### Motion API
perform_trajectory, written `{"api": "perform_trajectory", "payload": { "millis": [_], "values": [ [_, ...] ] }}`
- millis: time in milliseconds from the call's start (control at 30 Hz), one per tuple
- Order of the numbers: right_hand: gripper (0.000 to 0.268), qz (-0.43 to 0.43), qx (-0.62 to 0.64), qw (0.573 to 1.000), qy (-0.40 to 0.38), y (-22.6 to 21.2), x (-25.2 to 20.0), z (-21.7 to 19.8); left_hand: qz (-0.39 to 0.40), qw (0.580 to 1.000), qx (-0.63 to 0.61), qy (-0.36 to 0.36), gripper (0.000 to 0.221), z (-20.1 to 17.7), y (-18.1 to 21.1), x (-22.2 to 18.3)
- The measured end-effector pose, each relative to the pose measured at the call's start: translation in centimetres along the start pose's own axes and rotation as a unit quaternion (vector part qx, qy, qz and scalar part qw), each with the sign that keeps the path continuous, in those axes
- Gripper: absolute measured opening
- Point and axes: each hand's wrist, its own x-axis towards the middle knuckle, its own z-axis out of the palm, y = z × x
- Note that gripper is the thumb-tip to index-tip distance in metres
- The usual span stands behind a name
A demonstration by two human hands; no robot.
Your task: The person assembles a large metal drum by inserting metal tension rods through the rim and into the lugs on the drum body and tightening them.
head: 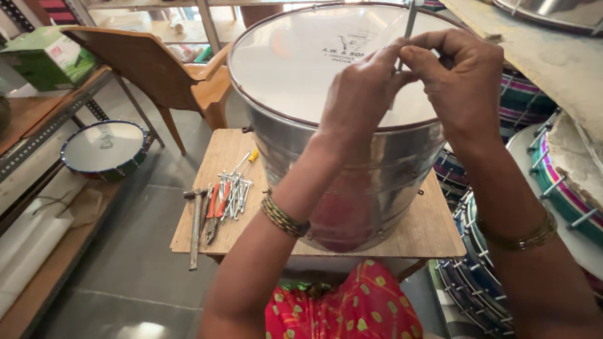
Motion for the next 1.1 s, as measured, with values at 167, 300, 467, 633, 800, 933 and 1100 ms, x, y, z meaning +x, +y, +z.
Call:
{"api": "perform_trajectory", "payload": {
  "millis": [167, 300, 467, 633, 800, 933, 1100],
  "values": [
    [0.012, 0.008, -0.034, 0.998, -0.05, 0.7, 0.4, 0.1, -0.09, 0.99, 0.047, -0.095, 0.101, -0.5, 0.6, -0.3],
    [0.009, 0.076, -0.027, 0.996, -0.025, 1.1, 1.3, -0.7, 0.0, 0.999, -0.029, -0.026, 0.09, -2.1, -0.2, -0.2],
    [0.008, 0.086, -0.005, 0.996, 0.023, 4.6, 2.9, -3.7, 0.027, 0.992, -0.072, 0.102, 0.042, -9.3, -6.7, -1.4],
    [0.009, 0.091, 0.064, 0.993, 0.031, 10.5, 3.1, -5.6, -0.029, 0.992, -0.06, 0.106, 0.035, -12.4, -10.1, -4.0],
    [0.013, 0.09, 0.071, 0.991, 0.062, 11.6, 3.3, -5.2, -0.008, 0.991, -0.045, 0.124, 0.047, -10.9, -11.3, -4.6],
    [0.017, 0.092, 0.021, 0.993, 0.072, 11.1, 2.8, -4.9, -0.027, 0.986, -0.028, 0.159, 0.057, -10.1, -11.8, -4.8],
    [0.023, 0.086, -0.069, 0.991, 0.071, 11.0, 2.9, -4.1, -0.032, 0.984, -0.043, 0.172, 0.063, -9.9, -12.6, -4.5]
  ]
}}
